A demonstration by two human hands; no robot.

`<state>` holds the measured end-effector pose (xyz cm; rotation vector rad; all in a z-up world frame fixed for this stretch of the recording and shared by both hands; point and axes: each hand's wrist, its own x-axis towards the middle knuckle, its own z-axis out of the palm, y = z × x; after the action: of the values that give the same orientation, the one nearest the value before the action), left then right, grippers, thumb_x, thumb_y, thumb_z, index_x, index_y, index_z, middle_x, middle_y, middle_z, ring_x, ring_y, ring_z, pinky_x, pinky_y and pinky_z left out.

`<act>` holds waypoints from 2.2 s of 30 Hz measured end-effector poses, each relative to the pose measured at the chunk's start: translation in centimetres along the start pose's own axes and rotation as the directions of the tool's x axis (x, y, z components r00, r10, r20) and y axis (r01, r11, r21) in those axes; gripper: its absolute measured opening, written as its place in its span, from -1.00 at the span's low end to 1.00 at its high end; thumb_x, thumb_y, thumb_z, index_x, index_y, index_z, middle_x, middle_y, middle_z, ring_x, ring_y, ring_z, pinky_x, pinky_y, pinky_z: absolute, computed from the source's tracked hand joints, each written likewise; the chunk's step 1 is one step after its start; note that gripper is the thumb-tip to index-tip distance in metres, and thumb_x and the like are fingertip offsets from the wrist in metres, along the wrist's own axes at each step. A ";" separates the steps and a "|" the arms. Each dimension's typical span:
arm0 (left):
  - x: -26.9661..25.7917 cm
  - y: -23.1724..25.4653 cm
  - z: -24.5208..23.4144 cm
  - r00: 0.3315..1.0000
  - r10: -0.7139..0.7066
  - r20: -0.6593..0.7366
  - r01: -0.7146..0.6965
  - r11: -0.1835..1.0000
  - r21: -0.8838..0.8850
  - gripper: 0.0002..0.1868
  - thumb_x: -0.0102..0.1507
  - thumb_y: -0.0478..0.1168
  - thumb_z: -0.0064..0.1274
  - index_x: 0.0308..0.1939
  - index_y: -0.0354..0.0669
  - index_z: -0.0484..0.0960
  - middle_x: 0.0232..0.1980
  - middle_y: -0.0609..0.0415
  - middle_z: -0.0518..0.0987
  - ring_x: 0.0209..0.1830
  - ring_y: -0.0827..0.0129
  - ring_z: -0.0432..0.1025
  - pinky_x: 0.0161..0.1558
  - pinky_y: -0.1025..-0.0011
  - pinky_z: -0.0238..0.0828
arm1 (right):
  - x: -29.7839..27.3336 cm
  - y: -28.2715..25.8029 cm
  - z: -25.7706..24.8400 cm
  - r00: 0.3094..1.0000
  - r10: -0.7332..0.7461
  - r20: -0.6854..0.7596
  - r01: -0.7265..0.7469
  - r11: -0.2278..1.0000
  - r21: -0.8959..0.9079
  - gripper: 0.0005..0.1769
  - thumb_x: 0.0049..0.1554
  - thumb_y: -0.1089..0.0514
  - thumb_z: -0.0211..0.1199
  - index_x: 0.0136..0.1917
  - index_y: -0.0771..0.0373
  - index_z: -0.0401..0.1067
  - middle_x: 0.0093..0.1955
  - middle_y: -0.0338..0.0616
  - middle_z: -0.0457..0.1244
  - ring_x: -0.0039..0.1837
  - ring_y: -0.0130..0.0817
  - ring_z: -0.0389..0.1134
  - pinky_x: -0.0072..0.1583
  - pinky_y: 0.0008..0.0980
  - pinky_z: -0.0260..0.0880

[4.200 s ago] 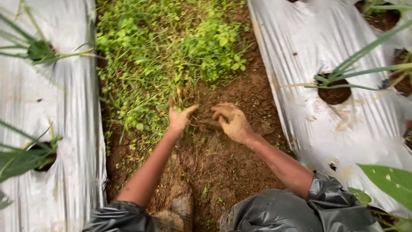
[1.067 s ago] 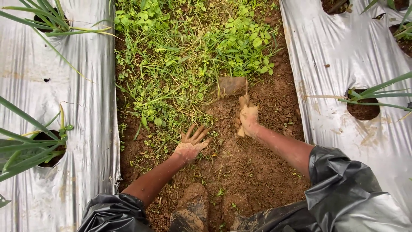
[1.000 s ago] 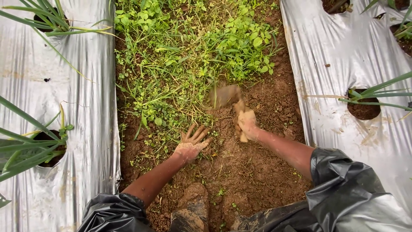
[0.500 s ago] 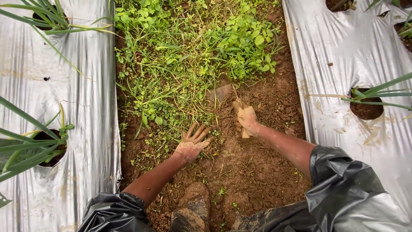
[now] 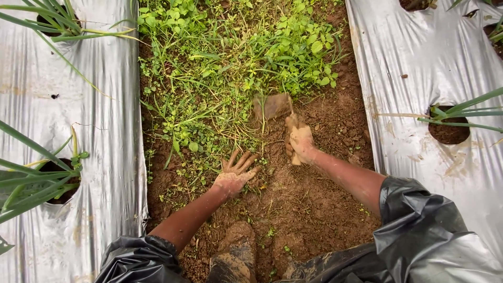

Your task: The person removes weeds by hand from the soil between two raised garden beds covered in plastic mulch. They then use a small hand hoe to loosen the soil and clear remaining weeds from the pathway.

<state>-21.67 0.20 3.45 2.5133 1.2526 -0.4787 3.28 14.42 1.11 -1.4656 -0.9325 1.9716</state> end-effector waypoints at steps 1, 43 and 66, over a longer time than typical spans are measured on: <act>0.0 0.0 0.4 1.000 0.005 -0.019 -0.005 1.000 -0.007 -0.21 0.29 -0.28 -0.13 0.56 0.30 -0.03 0.64 -0.03 -0.11 0.65 0.01 -0.24 0.53 -0.22 -0.57 | -0.9 -1.5 0.9 1.000 -0.029 -0.011 0.029 0.998 0.048 -0.61 0.32 -0.23 0.08 0.13 0.09 0.21 -0.49 -0.35 0.20 -0.56 -0.48 0.20 -0.54 -0.50 0.27; 2.7 -1.6 -3.1 0.971 -0.098 -0.216 0.038 0.963 -0.267 -0.11 0.25 0.53 -0.42 0.49 0.13 0.11 0.45 -0.06 0.22 0.49 0.11 0.12 0.51 -0.04 -0.17 | -4.1 -2.3 -6.4 0.969 -0.011 -0.248 0.031 0.997 0.077 -0.51 0.25 -0.35 0.19 0.03 0.04 0.17 -0.49 -0.38 0.09 -0.55 -0.47 0.13 -0.50 -0.45 0.25; 10.8 -1.9 0.2 0.965 -0.187 -0.185 0.076 0.872 -0.483 -0.65 0.48 0.02 -0.34 0.04 -0.03 0.52 -0.04 -0.04 0.61 0.16 0.23 0.47 0.42 0.12 0.05 | -2.6 1.6 -9.5 0.972 -0.033 -0.233 0.039 0.999 0.019 -0.44 0.22 -0.35 0.25 0.01 0.15 0.20 -0.52 -0.12 0.14 -0.58 -0.21 0.23 -0.47 -0.14 0.36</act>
<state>-17.10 8.94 -1.46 2.1121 1.4257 0.0937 13.11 13.60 -0.26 -1.6132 -0.8237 1.7335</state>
